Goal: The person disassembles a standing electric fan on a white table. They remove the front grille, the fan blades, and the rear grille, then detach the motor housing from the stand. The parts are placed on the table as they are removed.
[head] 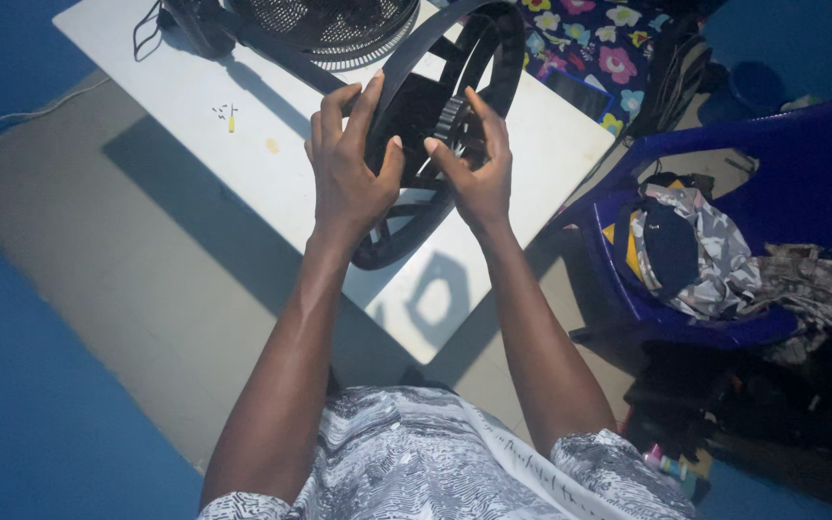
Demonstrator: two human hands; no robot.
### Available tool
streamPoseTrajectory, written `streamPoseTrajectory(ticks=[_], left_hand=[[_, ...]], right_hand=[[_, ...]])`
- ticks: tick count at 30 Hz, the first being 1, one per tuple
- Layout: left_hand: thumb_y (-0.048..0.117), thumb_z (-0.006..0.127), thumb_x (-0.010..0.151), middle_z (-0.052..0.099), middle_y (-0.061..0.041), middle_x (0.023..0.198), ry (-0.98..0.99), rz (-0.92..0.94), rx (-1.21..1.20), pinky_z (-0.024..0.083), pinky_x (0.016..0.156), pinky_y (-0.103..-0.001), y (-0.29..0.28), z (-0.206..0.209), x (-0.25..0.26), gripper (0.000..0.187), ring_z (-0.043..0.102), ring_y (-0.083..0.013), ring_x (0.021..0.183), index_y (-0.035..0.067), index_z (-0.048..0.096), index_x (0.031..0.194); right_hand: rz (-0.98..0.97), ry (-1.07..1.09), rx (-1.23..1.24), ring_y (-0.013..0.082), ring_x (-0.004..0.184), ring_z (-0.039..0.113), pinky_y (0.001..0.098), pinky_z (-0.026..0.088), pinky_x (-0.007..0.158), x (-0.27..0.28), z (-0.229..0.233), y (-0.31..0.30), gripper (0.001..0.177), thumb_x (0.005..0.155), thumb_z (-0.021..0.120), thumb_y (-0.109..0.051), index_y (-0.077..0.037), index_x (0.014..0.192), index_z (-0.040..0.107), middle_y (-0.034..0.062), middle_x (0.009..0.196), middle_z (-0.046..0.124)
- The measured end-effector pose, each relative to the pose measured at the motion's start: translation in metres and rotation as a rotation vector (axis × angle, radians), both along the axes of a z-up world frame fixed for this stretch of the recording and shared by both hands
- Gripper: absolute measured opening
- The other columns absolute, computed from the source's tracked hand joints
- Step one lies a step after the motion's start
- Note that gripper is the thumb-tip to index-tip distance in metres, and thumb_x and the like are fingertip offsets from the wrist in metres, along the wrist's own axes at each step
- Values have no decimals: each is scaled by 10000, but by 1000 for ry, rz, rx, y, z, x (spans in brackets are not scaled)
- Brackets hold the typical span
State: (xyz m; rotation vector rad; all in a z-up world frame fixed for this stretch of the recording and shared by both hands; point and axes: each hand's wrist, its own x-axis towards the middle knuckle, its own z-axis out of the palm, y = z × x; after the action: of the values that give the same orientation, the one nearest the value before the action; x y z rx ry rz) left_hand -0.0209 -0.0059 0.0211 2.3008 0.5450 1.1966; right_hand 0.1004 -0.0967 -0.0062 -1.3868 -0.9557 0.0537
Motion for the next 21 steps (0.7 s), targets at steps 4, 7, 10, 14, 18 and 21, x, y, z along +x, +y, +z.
streamPoseTrajectory(ticks=[4,7,10,14,18,21], left_hand=[[123,614,751,380,-112,1192,6,3,-8,319,890,-435,4,4,-6,584,394,-253,1116,144,410,1297],[118,612,764,376,-104,1211,-21,6,10,317,913,-438,8,7,-14,573,391,-246,1136,155,416,1301],[113,611,774,380,-91,1221,-55,-8,13,325,930,-429,14,9,-19,554,397,-230,1131,162,425,1293],[110,603,797,363,-94,1226,-71,-63,15,315,955,-434,26,14,-26,501,386,-221,1124,151,454,1274],[114,616,799,397,-115,1199,-133,-126,44,345,929,-403,39,21,-44,405,404,-260,1123,118,520,1192],[155,557,883,514,-90,1072,-205,-328,-146,457,891,-326,51,29,-58,302,555,-197,1007,102,540,1180]], right_hand=[[52,227,27,116,844,532,259,471,712,-6,7,-1,513,759,656,-207,-44,1190,431,62,961,531],[70,488,-8,125,751,562,270,466,590,-11,17,-1,408,765,572,-304,-51,1066,461,59,870,568],[184,629,27,141,746,586,236,449,565,-15,28,-4,422,843,430,-407,-27,1012,507,87,881,615],[355,746,157,180,694,600,228,433,498,-32,43,-5,517,907,287,-451,-4,1010,526,114,835,612],[365,818,224,220,660,621,239,449,491,-55,58,6,536,926,263,-451,8,1022,523,119,840,612],[333,858,220,239,654,634,248,476,476,-78,66,18,544,924,269,-460,11,1028,520,123,845,615]])
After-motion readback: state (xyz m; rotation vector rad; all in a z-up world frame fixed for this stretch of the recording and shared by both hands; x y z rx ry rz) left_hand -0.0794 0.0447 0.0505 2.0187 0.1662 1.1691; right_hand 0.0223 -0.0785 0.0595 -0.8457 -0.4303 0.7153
